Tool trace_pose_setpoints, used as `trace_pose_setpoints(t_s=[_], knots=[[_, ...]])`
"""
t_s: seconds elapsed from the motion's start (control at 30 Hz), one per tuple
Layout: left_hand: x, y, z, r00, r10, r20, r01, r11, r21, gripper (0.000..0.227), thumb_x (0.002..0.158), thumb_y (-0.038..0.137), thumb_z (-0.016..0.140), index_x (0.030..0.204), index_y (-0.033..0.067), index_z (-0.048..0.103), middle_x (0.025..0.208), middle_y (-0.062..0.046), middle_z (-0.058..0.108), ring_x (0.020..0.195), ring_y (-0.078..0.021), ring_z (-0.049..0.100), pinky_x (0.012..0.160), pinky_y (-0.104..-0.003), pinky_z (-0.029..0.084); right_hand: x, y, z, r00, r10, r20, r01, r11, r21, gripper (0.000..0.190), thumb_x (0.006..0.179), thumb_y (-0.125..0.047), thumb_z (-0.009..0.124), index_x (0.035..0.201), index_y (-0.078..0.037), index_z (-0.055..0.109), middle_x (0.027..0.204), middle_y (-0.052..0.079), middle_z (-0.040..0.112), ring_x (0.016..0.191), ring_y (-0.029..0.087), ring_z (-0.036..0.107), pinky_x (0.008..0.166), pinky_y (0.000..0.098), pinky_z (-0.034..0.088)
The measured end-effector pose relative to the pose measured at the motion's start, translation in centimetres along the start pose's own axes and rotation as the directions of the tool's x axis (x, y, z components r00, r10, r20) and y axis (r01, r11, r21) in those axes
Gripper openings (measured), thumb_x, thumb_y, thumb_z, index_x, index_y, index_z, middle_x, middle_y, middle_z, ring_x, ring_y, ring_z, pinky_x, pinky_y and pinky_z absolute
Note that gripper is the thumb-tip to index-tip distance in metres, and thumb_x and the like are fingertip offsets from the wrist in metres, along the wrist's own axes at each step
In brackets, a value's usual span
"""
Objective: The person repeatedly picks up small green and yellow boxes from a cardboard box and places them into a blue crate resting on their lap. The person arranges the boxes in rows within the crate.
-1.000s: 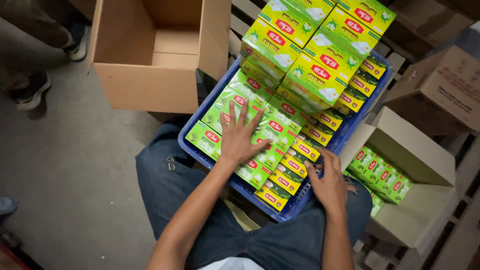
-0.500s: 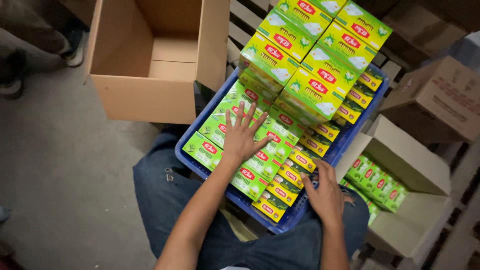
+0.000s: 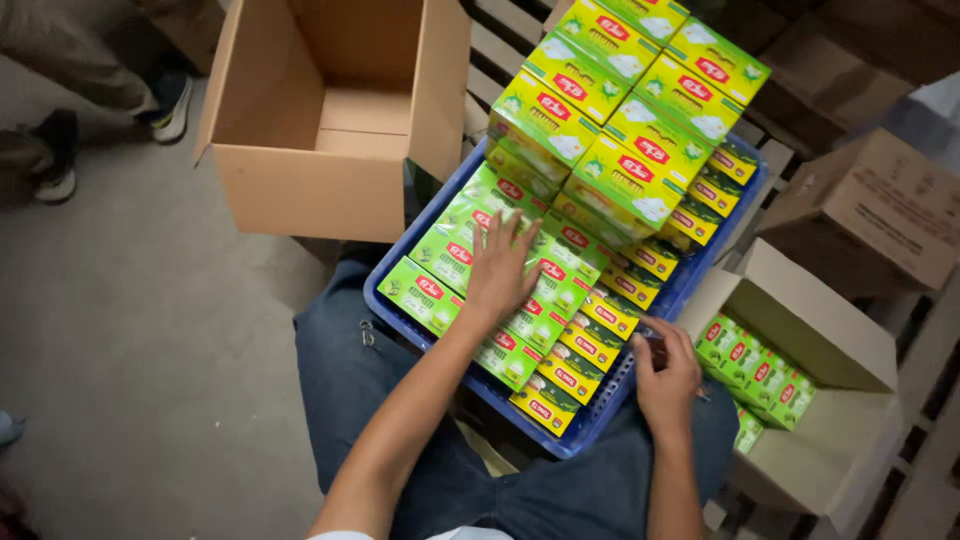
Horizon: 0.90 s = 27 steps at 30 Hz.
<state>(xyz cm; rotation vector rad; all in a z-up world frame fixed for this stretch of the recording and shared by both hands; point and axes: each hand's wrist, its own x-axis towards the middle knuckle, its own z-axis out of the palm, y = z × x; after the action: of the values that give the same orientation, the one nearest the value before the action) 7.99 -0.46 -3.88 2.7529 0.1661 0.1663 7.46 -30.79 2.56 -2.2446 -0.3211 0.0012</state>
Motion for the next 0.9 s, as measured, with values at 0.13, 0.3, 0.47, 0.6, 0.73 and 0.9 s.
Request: trace_pose_setpoints(t_s=[0.13,0.3,0.47,0.6,0.73,0.9], knots=[[-1.6,4.0,-0.7,0.992,0.112,-0.059,-0.126,0.925,-0.359,0.036,0.110,0.021,0.051,0.139,0.0107,0.070,0.125,-0.013,0.081,0.110,-0.0368,0.078,0.076,-0.054,0.061,-0.9,2.8,-0.1,0.984,0.100,-0.148,-0.023,0.892,0.451,0.015,0.114,0.000,0.063,0.127,0.005,0.067,0.105,0.021,0.073,0.095,0.028,0.080,0.091,0.0351,0.068],[-3.1,7.8,0.6,0.943,0.332,0.021,-0.295,0.864,-0.407,0.027,0.105,0.019,0.064,0.131,0.0170,0.069,0.109,-0.006,0.080,0.099,-0.0367,0.076,0.068,-0.052,0.053,-4.3,5.7,-3.4,0.906,0.254,-0.338,-0.028,0.833,0.552,0.011,0.114,0.004,0.065,0.124,0.001,0.065,0.103,0.018,0.071,0.092,0.025,0.076,0.094,0.0355,0.066],[-2.6,10.9,1.1,0.819,0.568,0.084,-0.500,0.777,-0.382,0.094,0.080,-0.017,0.062,0.166,0.0165,0.045,0.124,-0.020,0.069,0.098,-0.0477,0.061,0.069,-0.057,0.041,-9.1,12.9,-5.5,0.799,0.476,-0.367,-0.191,0.780,0.596,0.012,0.114,-0.006,0.071,0.125,-0.003,0.068,0.098,0.016,0.072,0.089,0.020,0.073,0.085,0.0285,0.063],[-2.0,13.6,1.2,0.813,0.579,0.055,-0.511,0.756,-0.409,0.062,0.097,0.006,0.062,0.158,0.0144,0.053,0.142,-0.018,0.066,0.119,-0.0442,0.062,0.092,-0.058,0.051,-13.9,19.3,-5.0,0.754,0.624,-0.205,-0.362,0.655,0.663,0.021,0.108,-0.007,0.068,0.129,-0.008,0.069,0.110,0.009,0.075,0.093,0.015,0.071,0.080,0.0284,0.058],[-1.1,15.9,0.9,0.769,0.632,0.098,-0.541,0.724,-0.429,0.065,0.089,0.005,0.064,0.153,0.0119,0.056,0.150,-0.014,0.061,0.126,-0.0411,0.057,0.103,-0.056,0.049,-18.2,21.4,-4.0,0.700,0.713,-0.039,-0.662,0.668,0.340,0.030,0.111,-0.019,0.066,0.138,-0.010,0.074,0.132,0.013,0.079,0.122,0.028,0.075,0.107,0.0418,0.056],[-0.3,16.7,5.2,0.772,0.577,0.266,-0.461,0.797,-0.391,0.067,0.095,0.007,0.065,0.159,0.0263,0.057,0.154,-0.005,0.061,0.141,-0.0406,0.056,0.114,-0.055,0.049,-19.4,27.3,-2.7,0.717,0.683,-0.142,-0.625,0.719,0.302,0.029,0.114,-0.003,0.062,0.143,-0.002,0.069,0.132,0.021,0.075,0.126,0.039,0.073,0.108,0.0518,0.058]])
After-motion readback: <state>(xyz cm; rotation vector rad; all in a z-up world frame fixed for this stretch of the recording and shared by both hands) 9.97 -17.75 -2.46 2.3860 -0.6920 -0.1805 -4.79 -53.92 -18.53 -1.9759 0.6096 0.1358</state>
